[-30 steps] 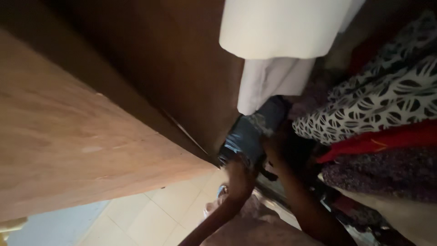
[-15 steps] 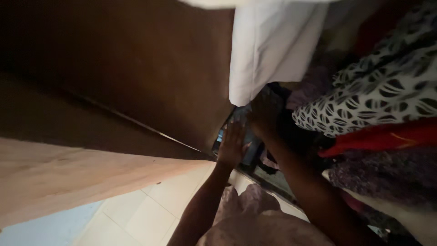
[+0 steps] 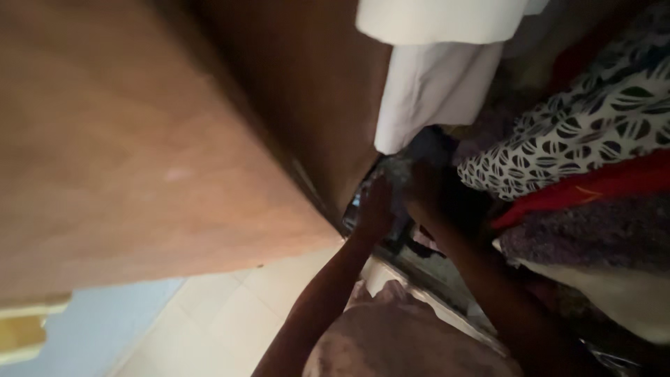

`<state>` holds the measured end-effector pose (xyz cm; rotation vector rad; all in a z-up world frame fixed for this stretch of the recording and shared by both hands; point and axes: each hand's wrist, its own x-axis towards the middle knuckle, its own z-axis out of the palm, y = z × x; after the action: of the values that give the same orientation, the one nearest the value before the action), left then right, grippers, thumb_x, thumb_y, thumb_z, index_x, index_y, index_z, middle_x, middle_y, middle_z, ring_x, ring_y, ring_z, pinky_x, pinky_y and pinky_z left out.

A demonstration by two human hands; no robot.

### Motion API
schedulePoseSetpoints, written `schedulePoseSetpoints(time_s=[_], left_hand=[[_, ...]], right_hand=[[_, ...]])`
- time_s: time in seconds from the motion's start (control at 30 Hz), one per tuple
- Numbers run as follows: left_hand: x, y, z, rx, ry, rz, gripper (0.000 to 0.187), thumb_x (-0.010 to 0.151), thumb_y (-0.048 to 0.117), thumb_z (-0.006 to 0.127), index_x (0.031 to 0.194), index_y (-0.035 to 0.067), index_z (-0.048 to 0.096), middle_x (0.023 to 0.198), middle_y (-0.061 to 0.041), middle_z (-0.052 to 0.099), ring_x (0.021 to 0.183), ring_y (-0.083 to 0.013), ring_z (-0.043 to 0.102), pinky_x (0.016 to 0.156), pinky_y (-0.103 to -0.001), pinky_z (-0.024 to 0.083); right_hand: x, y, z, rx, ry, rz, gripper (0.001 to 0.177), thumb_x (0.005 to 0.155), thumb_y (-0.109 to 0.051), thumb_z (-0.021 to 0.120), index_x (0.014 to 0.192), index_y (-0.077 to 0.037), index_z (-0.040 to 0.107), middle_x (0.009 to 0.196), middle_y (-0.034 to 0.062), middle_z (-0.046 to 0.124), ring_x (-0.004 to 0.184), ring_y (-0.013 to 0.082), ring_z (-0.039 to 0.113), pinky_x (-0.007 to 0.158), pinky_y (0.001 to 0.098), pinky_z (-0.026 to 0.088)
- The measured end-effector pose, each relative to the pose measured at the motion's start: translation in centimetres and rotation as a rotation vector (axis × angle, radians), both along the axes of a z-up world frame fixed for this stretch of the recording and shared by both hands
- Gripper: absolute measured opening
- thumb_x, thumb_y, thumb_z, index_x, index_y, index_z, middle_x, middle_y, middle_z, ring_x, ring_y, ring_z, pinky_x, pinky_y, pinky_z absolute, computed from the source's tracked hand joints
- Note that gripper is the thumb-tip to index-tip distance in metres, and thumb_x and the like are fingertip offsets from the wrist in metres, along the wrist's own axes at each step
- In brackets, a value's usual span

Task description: The person picks up several items of clothing from a suitcase, folds them, and places them into a wardrobe.

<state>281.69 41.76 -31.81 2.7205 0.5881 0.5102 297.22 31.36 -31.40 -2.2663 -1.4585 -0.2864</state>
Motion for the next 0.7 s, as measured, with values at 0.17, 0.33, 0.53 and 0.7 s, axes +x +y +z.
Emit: schedulePoseSetpoints(time_s=[0.17, 0.33, 0.53, 0.7], left_hand=[[-2.0, -3.7, 5.5, 0.132, 0.307, -0.008, 0.079, 0.092, 0.046, 0.053, 0.15, -0.005, 0.036, 0.161, -0.024, 0.033, 0.152, -0.0418, 0.024, 0.116, -0.058, 0.021], [-6.2, -7.7, 11.9, -0.134, 0.191, 0.149, 0.07, 0.099, 0.039, 0.057, 0.151, -0.005, 0.038, 0.163, -0.024, 0.03, 0.156, -0.04, 0.018, 0.124, -0.06, 0.015], [-18.0, -12.1, 18.3, -0.284, 0.177, 0.43, 0.08, 0.081, 0.008, 0.062, 0.156, 0.004, 0.035, 0.167, -0.019, 0.022, 0.158, -0.0388, 0.005, 0.121, -0.066, 0.005], [-29.3, -17.1, 22.1, -0.34, 0.083, 0.718, 0.072, 0.086, 0.009, 0.062, 0.154, 0.004, 0.038, 0.169, -0.018, 0.017, 0.157, -0.0407, 0.003, 0.12, -0.068, 0.002]], right_hand=[[-3.0, -3.1, 4.4, -0.051, -0.027, 0.052, 0.072, 0.084, -0.025, 0.065, 0.147, 0.001, 0.041, 0.155, 0.0287, 0.038, 0.145, 0.0509, 0.033, 0.108, 0.0697, 0.03], [-7.2, -4.5, 9.2, -0.24, 0.079, 0.142, 0.072, 0.082, -0.019, 0.067, 0.146, 0.004, 0.043, 0.155, 0.0291, 0.04, 0.144, 0.054, 0.028, 0.107, 0.0723, 0.029], [-16.1, -5.7, 15.2, -0.15, 0.258, 0.533, 0.065, 0.08, -0.015, 0.071, 0.142, -0.007, 0.053, 0.157, 0.0155, 0.044, 0.149, 0.0517, 0.025, 0.11, 0.0711, 0.026], [-25.5, -6.3, 20.4, -0.094, 0.294, 0.845, 0.055, 0.084, -0.012, 0.069, 0.137, -0.01, 0.058, 0.159, 0.0105, 0.044, 0.152, 0.0489, 0.024, 0.117, 0.068, 0.023]])
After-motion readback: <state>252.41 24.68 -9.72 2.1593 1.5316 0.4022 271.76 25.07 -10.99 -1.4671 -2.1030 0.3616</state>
